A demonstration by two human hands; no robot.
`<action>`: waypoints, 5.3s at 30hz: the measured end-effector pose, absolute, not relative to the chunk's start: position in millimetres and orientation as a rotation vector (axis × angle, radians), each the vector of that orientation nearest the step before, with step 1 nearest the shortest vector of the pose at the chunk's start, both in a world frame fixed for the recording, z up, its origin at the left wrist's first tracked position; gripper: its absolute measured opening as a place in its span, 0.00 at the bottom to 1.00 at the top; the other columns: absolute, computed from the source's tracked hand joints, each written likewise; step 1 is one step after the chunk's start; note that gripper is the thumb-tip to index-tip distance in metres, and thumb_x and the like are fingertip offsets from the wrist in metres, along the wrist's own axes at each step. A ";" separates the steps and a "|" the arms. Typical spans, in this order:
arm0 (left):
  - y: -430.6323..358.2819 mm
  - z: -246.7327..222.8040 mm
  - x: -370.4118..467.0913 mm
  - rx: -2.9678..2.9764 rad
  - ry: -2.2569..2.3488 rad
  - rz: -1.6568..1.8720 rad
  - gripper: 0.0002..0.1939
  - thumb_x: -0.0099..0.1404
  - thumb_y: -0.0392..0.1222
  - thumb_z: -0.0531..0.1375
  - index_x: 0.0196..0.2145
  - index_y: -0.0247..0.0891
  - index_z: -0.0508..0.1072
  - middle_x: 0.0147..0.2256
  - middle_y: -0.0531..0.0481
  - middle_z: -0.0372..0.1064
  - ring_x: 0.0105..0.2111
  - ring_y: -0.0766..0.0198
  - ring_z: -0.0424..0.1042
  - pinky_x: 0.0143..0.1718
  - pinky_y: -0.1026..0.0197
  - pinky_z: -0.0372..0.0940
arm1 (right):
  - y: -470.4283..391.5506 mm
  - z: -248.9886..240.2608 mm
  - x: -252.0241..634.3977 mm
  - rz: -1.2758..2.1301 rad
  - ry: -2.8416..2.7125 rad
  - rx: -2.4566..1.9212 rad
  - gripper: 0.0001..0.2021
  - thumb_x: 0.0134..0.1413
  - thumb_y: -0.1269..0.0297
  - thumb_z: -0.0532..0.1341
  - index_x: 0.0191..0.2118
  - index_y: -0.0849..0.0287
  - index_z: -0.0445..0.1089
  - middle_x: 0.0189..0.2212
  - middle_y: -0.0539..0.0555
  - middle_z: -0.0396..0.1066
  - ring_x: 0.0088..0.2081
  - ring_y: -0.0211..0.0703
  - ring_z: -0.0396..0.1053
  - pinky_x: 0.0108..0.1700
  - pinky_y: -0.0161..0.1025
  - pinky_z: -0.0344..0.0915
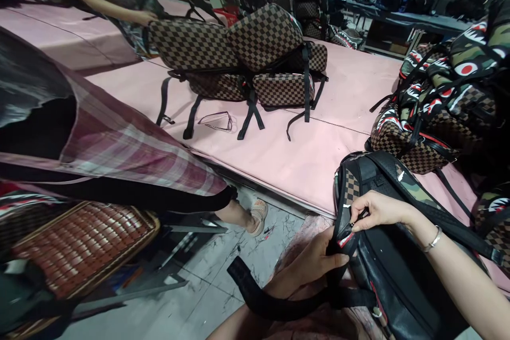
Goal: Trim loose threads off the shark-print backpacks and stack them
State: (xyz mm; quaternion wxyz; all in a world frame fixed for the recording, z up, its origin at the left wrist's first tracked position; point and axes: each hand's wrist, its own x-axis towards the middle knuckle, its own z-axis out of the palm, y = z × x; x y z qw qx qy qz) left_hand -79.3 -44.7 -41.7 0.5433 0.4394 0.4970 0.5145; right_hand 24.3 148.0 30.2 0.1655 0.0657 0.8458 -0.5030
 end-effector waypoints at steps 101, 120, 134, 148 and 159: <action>-34.7 -31.6 -78.4 0.559 0.890 1.290 0.18 0.52 0.38 0.64 0.43 0.35 0.73 0.37 0.49 0.72 0.36 0.61 0.68 0.38 0.64 0.60 | 154.8 22.3 58.0 -1.126 3.116 -0.097 0.08 0.57 0.65 0.57 0.39 0.59 0.71 0.33 0.55 0.67 0.39 0.41 0.64 0.42 0.39 0.62; -9.1 -32.7 -79.4 0.409 1.016 1.473 0.21 0.47 0.43 0.67 0.40 0.34 0.73 0.35 0.46 0.73 0.29 0.65 0.70 0.27 0.67 0.63 | 109.5 9.2 103.5 -1.673 3.127 0.886 0.10 0.56 0.60 0.56 0.41 0.57 0.68 0.37 0.56 0.67 0.39 0.44 0.66 0.42 0.41 0.64; 73.6 9.7 -70.8 0.662 1.137 1.611 0.17 0.44 0.45 0.68 0.30 0.31 0.74 0.21 0.56 0.65 0.18 0.75 0.60 0.17 0.73 0.55 | 5.8 -41.2 107.6 -1.841 2.809 1.785 0.10 0.45 0.60 0.62 0.33 0.60 0.73 0.19 0.47 0.59 0.22 0.36 0.57 0.25 0.35 0.59; -79.5 -30.2 -78.8 0.699 1.250 1.518 0.20 0.45 0.38 0.68 0.39 0.38 0.74 0.38 0.46 0.72 0.37 0.60 0.70 0.41 0.60 0.64 | -32.9 -68.2 49.8 -2.313 2.525 1.627 0.12 0.40 0.56 0.63 0.31 0.59 0.74 0.14 0.44 0.55 0.18 0.34 0.53 0.21 0.34 0.55; -77.4 -37.5 -59.2 0.794 1.513 1.648 0.06 0.56 0.42 0.59 0.25 0.37 0.69 0.24 0.52 0.65 0.27 0.65 0.64 0.31 0.64 0.59 | -31.7 -23.3 98.7 -1.517 3.090 1.524 0.14 0.56 0.63 0.54 0.48 0.54 0.63 0.40 0.54 0.70 0.41 0.45 0.67 0.41 0.41 0.64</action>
